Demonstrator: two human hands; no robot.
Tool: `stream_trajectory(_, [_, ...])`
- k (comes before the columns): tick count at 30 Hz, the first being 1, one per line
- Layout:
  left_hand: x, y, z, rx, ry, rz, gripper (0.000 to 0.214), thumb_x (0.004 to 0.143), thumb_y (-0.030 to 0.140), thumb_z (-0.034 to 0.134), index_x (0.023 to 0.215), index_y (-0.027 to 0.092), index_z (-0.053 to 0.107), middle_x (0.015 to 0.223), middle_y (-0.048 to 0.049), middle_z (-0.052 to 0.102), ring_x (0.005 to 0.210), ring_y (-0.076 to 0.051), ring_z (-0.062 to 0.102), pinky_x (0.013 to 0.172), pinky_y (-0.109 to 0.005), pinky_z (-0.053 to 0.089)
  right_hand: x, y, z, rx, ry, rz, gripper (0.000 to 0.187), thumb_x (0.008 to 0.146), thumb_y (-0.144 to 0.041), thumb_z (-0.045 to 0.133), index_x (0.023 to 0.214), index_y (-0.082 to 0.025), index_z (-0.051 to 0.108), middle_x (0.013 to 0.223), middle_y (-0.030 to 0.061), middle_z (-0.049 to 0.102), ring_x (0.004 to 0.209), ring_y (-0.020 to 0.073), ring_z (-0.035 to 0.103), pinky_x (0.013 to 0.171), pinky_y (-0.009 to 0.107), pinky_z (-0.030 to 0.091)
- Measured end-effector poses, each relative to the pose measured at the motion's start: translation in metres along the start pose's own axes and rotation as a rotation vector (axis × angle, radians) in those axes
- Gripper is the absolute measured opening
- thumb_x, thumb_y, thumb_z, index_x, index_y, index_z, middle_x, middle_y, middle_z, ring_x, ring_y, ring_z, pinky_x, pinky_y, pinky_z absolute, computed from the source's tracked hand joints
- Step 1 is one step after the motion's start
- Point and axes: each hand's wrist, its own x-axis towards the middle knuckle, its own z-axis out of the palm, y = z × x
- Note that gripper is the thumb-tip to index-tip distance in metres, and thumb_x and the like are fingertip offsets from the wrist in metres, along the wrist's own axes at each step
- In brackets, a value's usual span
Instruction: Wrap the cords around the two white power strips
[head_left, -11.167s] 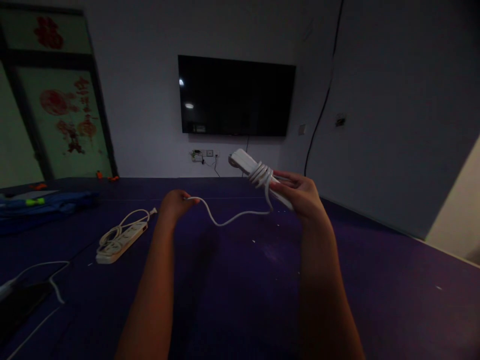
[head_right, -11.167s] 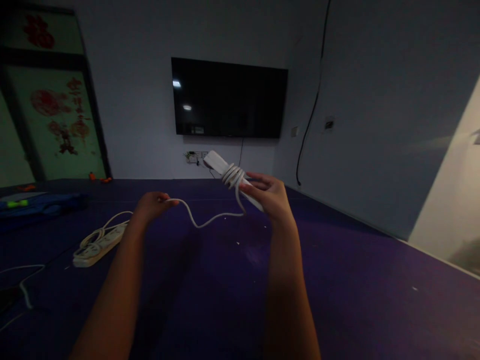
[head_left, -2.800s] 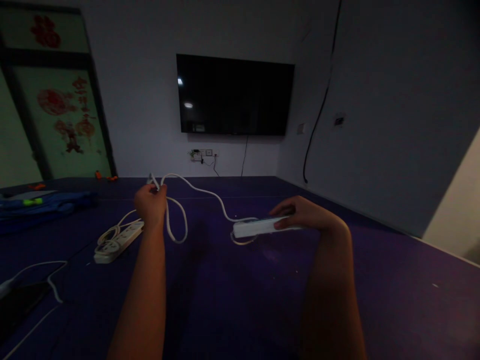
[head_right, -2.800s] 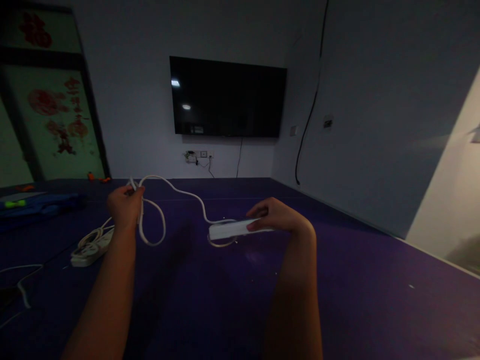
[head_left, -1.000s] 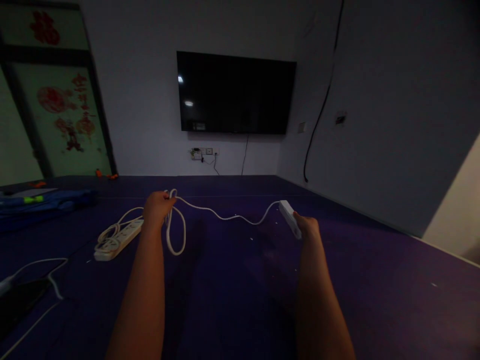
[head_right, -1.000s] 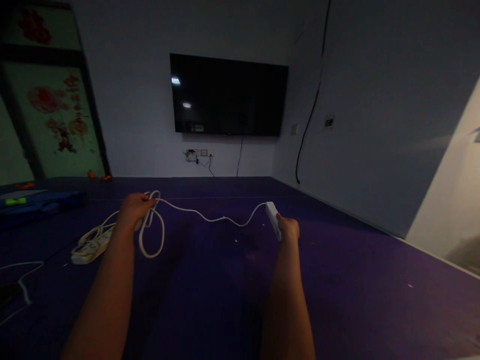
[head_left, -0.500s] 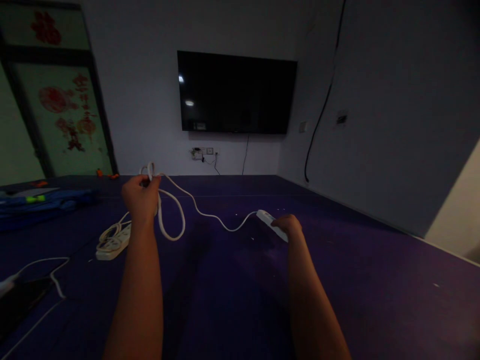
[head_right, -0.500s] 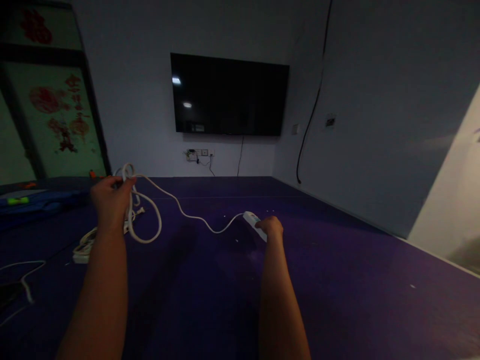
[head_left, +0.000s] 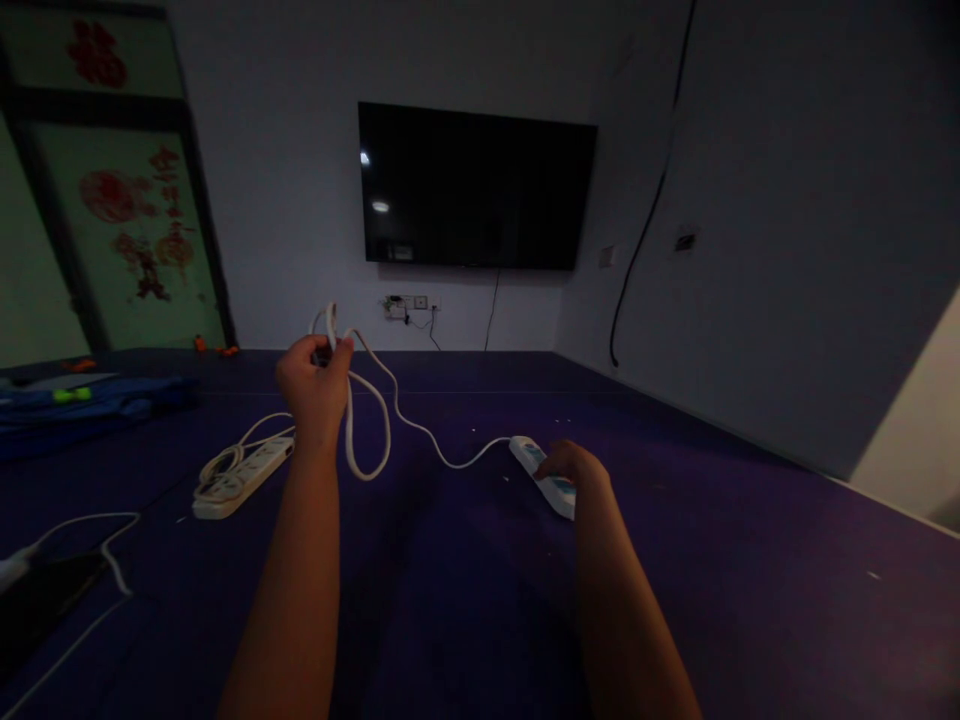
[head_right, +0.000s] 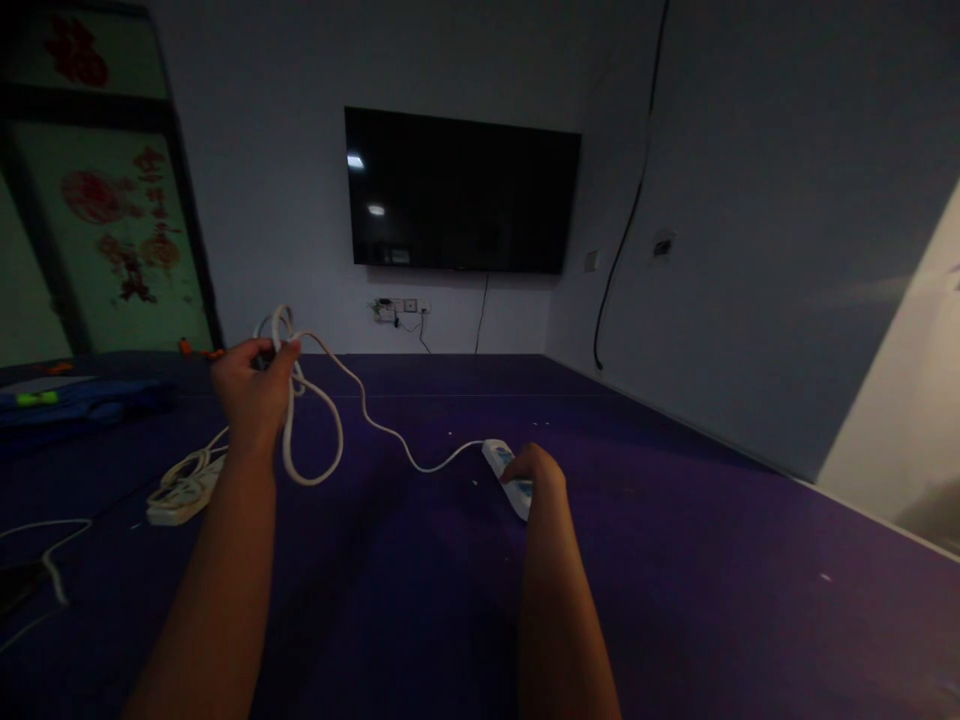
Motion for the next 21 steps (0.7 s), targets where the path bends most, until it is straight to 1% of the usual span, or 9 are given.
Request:
stream_trajectory(2, [-0.002, 0.003, 0.002, -0.045, -0.016, 0.020, 0.019, 0.071, 0.034, 0.059, 0.062, 0.018, 0.054, 0.057, 0.0038, 0.049, 0.056, -0.011, 0.046, 0.057, -0.023, 0.037, -0.005, -0.005, 0.000, -0.024, -0.098, 0.065, 0.101, 0.033, -0.017, 0.084, 0.128, -0.017, 0.051, 0.108, 0.0196, 0.066, 0.085, 0.0341, 0.067, 0.065, 0.041, 0.053])
stream_trajectory(4, [-0.003, 0.005, 0.005, -0.104, -0.034, 0.045, 0.018, 0.071, 0.033, 0.060, 0.063, 0.017, 0.055, 0.056, 0.0042, 0.048, 0.055, -0.010, 0.044, 0.055, -0.022, 0.036, -0.011, -0.010, 0.000, -0.048, -0.225, 0.111, 0.119, 0.036, -0.018, 0.084, 0.142, -0.019, 0.030, 0.119, 0.0224, 0.060, 0.091, 0.0361, 0.065, 0.068, 0.045, 0.053])
stream_trajectory(7, [-0.005, 0.008, 0.008, -0.184, -0.086, 0.059, 0.020, 0.070, 0.035, 0.061, 0.064, 0.017, 0.057, 0.055, 0.0043, 0.047, 0.053, -0.009, 0.042, 0.052, -0.022, 0.034, -0.019, -0.017, -0.003, -0.072, -0.387, 0.120, 0.131, 0.040, -0.022, 0.084, 0.147, -0.024, 0.008, 0.125, 0.0224, 0.055, 0.098, 0.0360, 0.063, 0.075, 0.049, 0.052])
stream_trajectory(8, [-0.006, 0.009, 0.009, -0.215, -0.112, 0.056, 0.021, 0.069, 0.036, 0.062, 0.063, 0.017, 0.057, 0.055, 0.0042, 0.047, 0.052, -0.009, 0.041, 0.051, -0.022, 0.034, -0.021, -0.020, -0.005, -0.078, -0.389, 0.111, 0.132, 0.041, -0.023, 0.085, 0.147, -0.024, 0.007, 0.125, 0.0223, 0.055, 0.100, 0.0360, 0.062, 0.077, 0.049, 0.051])
stream_trajectory(10, [-0.008, 0.012, 0.010, -0.278, -0.168, 0.049, 0.022, 0.069, 0.037, 0.062, 0.063, 0.017, 0.058, 0.055, 0.0037, 0.048, 0.051, -0.009, 0.041, 0.050, -0.022, 0.033, -0.023, -0.025, -0.010, -0.113, -0.296, 0.081, 0.127, 0.041, -0.027, 0.086, 0.146, -0.023, 0.014, 0.128, 0.0225, 0.053, 0.108, 0.0366, 0.058, 0.082, 0.049, 0.049])
stream_trajectory(13, [-0.012, 0.019, 0.011, -0.336, -0.263, 0.042, 0.021, 0.068, 0.037, 0.063, 0.065, 0.017, 0.059, 0.056, 0.0030, 0.049, 0.051, -0.009, 0.041, 0.049, -0.023, 0.032, -0.024, -0.038, -0.020, -0.093, -0.050, -0.116, 0.102, 0.050, -0.033, 0.083, 0.140, -0.023, 0.036, 0.136, 0.0195, 0.046, 0.122, 0.0338, 0.048, 0.094, 0.044, 0.043])
stream_trajectory(16, [-0.019, 0.027, 0.012, -0.334, -0.389, 0.050, 0.020, 0.069, 0.037, 0.064, 0.065, 0.017, 0.060, 0.054, 0.0031, 0.047, 0.050, -0.008, 0.039, 0.047, -0.022, 0.030, -0.034, -0.062, -0.029, 0.159, 0.082, -0.446, 0.075, 0.066, -0.035, 0.073, 0.134, -0.022, 0.045, 0.133, 0.0151, 0.050, 0.121, 0.0267, 0.049, 0.096, 0.036, 0.043])
stream_trajectory(19, [-0.028, 0.033, 0.017, -0.346, -0.555, 0.066, 0.019, 0.071, 0.037, 0.063, 0.068, 0.018, 0.060, 0.053, 0.0037, 0.046, 0.049, -0.008, 0.039, 0.047, -0.022, 0.029, -0.057, -0.093, -0.031, 0.504, 0.058, -0.652, 0.072, 0.071, -0.039, 0.067, 0.136, -0.023, 0.041, 0.127, 0.0129, 0.055, 0.087, 0.0194, 0.065, 0.072, 0.032, 0.052])
stream_trajectory(21, [-0.034, 0.036, 0.021, -0.358, -0.682, 0.091, 0.020, 0.071, 0.037, 0.062, 0.070, 0.018, 0.060, 0.055, 0.0037, 0.047, 0.051, -0.008, 0.040, 0.048, -0.022, 0.030, -0.075, -0.113, -0.031, 0.666, 0.013, -0.764, 0.070, 0.071, -0.040, 0.065, 0.136, -0.028, 0.041, 0.131, 0.0099, 0.052, 0.065, 0.0112, 0.062, 0.057, 0.025, 0.050])
